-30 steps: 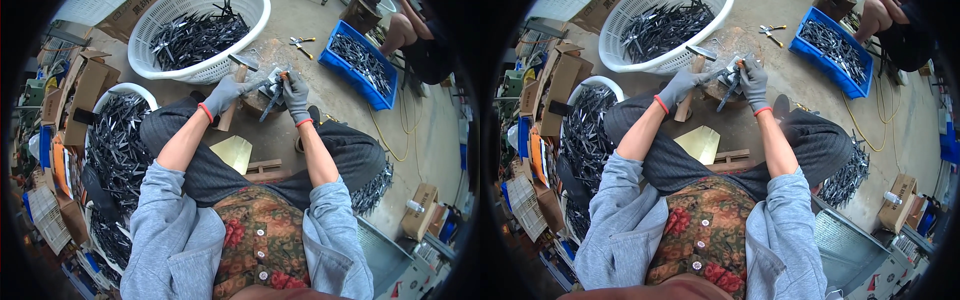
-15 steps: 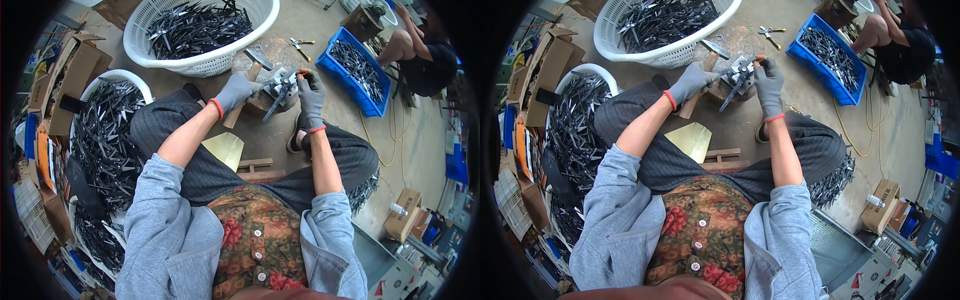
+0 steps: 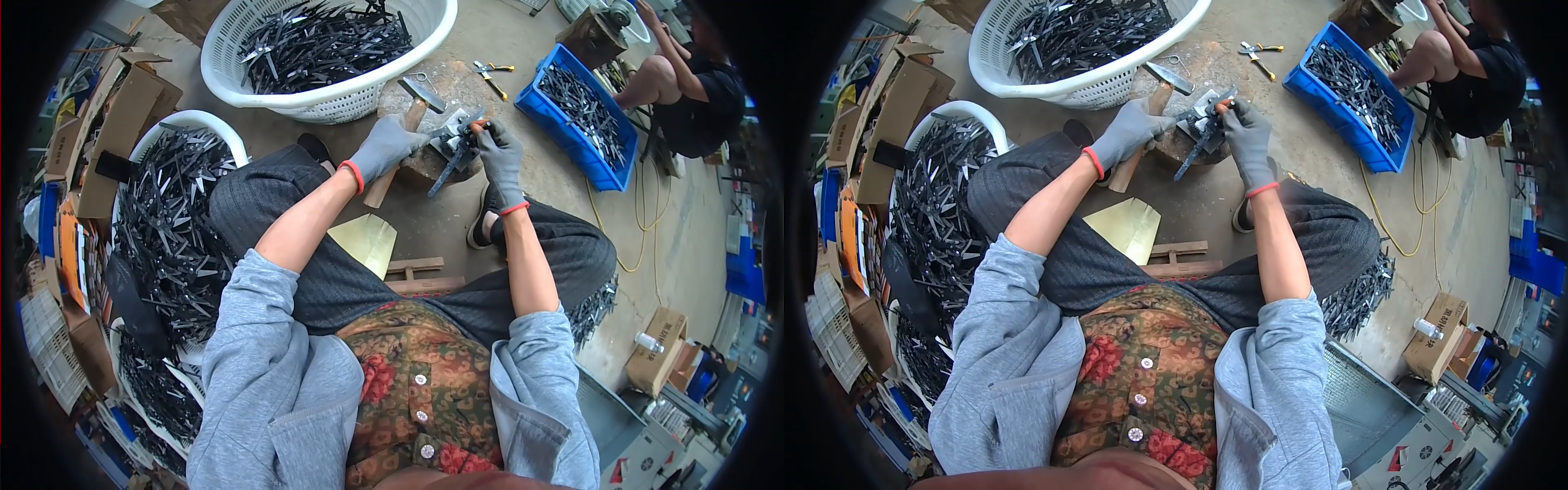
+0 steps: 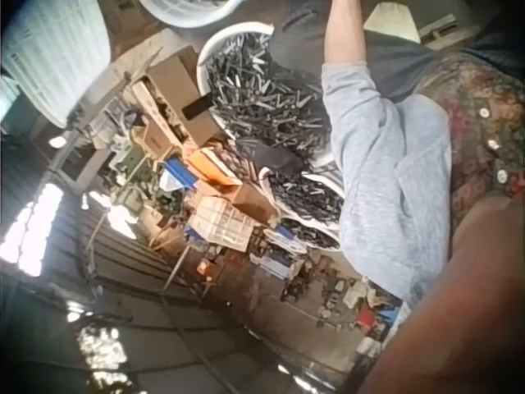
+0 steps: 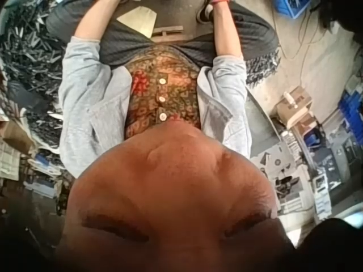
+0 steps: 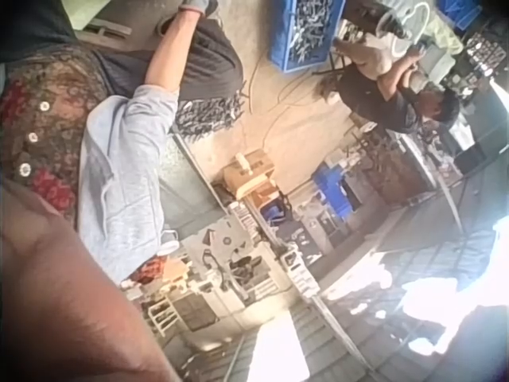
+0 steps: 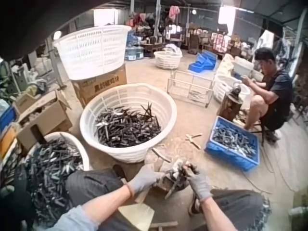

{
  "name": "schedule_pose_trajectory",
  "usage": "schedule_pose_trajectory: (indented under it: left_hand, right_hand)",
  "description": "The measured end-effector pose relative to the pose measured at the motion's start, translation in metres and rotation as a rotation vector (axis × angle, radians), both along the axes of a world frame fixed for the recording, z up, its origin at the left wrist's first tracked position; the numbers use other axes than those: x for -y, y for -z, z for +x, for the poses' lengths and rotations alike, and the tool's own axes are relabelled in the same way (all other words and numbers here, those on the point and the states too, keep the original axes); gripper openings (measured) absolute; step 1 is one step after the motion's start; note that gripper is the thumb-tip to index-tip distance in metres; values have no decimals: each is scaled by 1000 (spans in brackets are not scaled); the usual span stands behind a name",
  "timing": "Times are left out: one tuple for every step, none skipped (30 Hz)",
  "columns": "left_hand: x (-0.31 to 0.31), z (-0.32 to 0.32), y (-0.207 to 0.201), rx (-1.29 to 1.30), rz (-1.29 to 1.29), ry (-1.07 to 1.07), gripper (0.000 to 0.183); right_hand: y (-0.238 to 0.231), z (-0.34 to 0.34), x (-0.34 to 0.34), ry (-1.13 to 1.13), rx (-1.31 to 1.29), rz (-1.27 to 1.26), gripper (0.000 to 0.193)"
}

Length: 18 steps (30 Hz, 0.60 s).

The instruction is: Processing and straightening small metal components using a hammer and pliers on a specialized fixture.

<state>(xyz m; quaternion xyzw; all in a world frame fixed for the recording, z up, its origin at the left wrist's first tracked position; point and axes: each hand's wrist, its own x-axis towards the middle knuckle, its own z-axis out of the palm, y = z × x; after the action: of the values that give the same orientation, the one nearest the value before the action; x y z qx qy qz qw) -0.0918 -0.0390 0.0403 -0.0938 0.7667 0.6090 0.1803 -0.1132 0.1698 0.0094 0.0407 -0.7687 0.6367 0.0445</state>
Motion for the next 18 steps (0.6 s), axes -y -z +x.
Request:
schedule_pose_trajectory:
  left_hand:
    - [0,0,0,2,11,-3,22]
    - [0,0,0,3,20,-8,22]
    - [0,1,0,5,28,-13,21]
    - [0,1,0,6,30,-13,21]
    - [0,1,0,6,31,-12,21]
    - [0,1,0,10,24,-15,21]
    - [0,0,0,2,47,-11,21]
    - [1,0,0,-1,61,-14,22]
    - [1,0,1,18,70,-15,22]
    - [2,-1,1,-1,55,-7,22]
    - [3,-1,1,2,36,7,22]
    - [3,-2,1,-6,11,17,22]
    - [4,-2,2,8,23,32,23]
    - [4,-3,2,13,27,41,24]
    - [4,-3,1,18,31,49,26]
    - [4,-3,1,15,35,49,26]
    - [4,-4,1,11,38,50,26]
    - [4,-4,0,7,39,52,26]
  right_hand:
    - [1,0,0,-12,-31,-16,7]
    - [3,-1,0,-17,-49,-22,7]
    - [3,-1,0,-30,-74,-22,8]
    - [4,-2,0,-26,-98,25,7]
    - [5,-2,-1,-28,-129,80,6]
    - [5,-3,-1,-29,-161,135,6]
    - [5,-4,-1,-29,-204,171,5]
    - [6,-4,-1,-30,-248,207,5]
    - [6,-5,-1,-32,-290,242,5]
    - [6,-5,0,-36,-293,273,4]
    - [6,-6,0,-39,-296,305,4]
    - [7,-7,0,-31,-297,356,3]
    - [7,-8,0,-35,-313,308,3]
    - [8,-8,1,-30,-327,277,3]
    - [8,-9,0,-38,-353,257,4]
    - [8,-10,0,-39,-335,277,4]
    - [8,-11,0,-51,-328,308,4]
    - [9,-11,-1,-62,-320,338,4]
